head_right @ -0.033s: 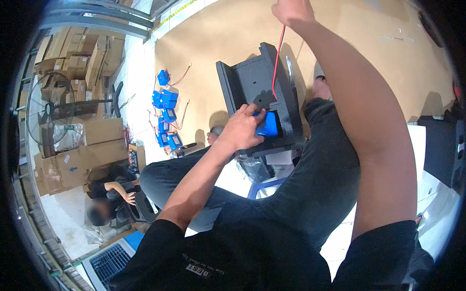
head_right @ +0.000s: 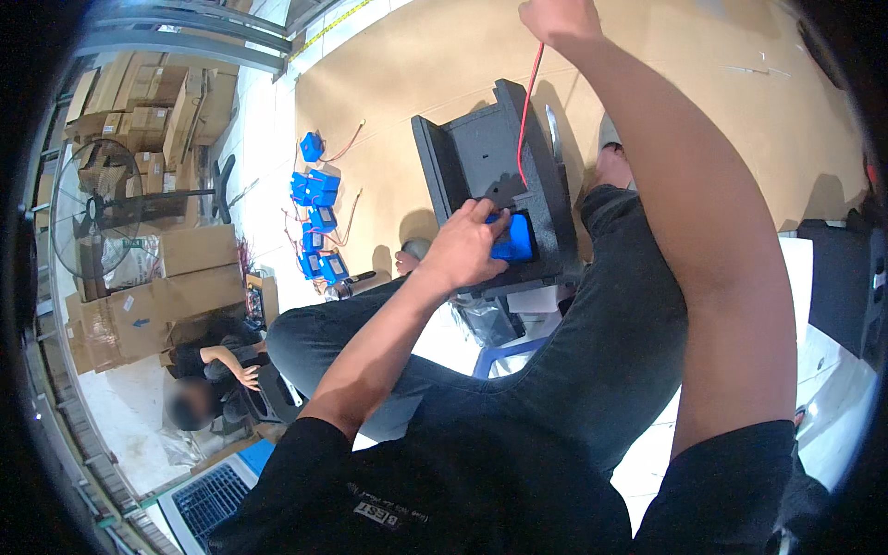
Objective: The person places a blue battery pack into a black plastic housing, then repeatedly wraps white foam padding around the battery and tucks it into the housing. The person uses a knife to trim the foam and adjusts the fit multiple times.
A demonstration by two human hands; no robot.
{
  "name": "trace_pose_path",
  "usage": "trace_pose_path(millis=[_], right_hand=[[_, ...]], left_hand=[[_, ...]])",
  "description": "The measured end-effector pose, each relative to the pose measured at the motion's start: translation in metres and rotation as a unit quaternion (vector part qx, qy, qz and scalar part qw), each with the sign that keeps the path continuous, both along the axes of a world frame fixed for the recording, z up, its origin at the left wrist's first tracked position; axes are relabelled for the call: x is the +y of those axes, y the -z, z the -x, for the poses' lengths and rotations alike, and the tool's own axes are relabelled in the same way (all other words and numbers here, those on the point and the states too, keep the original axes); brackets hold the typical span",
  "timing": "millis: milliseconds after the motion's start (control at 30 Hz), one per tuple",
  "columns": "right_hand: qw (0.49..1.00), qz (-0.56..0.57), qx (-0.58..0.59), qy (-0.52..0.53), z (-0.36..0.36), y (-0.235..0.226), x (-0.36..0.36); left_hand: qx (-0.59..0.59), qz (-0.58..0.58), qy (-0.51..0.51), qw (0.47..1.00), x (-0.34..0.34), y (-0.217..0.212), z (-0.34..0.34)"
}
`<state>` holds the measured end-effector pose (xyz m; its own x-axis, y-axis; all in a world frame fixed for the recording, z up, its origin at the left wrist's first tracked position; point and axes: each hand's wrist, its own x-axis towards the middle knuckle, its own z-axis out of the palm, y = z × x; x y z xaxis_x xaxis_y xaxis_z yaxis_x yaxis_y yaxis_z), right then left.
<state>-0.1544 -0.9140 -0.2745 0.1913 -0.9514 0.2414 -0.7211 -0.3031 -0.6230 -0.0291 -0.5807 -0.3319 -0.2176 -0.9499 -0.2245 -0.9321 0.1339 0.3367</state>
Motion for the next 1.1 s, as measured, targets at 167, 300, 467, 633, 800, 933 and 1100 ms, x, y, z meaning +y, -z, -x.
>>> trace_pose_path(millis=[167, 300, 467, 633, 800, 933, 1100], right_hand=[[0.998, 0.061, -0.013, 0.027, 0.005, 0.01, -0.014], [0.997, 0.074, -0.011, 0.023, 0.01, 0.014, -0.021], [0.996, 0.086, 0.025, 0.007, 0.013, 0.011, -0.023], [0.988, 0.148, 0.053, 0.005, 0.021, 0.021, -0.032], [0.992, 0.058, 0.112, -0.021, 0.025, 0.028, -0.053], [0.987, 0.012, 0.151, -0.046, 0.022, 0.027, -0.056], [0.98, -0.056, 0.119, -0.149, 0.011, 0.024, -0.036]], left_hand=[[0.094, 0.104, -0.086, 0.986, 0.019, 0.025, 0.015], [0.136, 0.166, -0.21, 0.954, 0.031, 0.032, 0.027], [0.039, -0.046, -0.136, 0.989, 0.05, 0.037, 0.047], [-0.009, 0.02, -0.152, 0.988, 0.05, 0.051, 0.06], [0.039, 0.09, -0.187, 0.977, 0.04, 0.061, 0.061], [0.021, 0.11, -0.168, 0.979, 0.037, 0.065, 0.056], [0.064, 0.119, -0.16, 0.978, 0.037, 0.072, 0.053]])
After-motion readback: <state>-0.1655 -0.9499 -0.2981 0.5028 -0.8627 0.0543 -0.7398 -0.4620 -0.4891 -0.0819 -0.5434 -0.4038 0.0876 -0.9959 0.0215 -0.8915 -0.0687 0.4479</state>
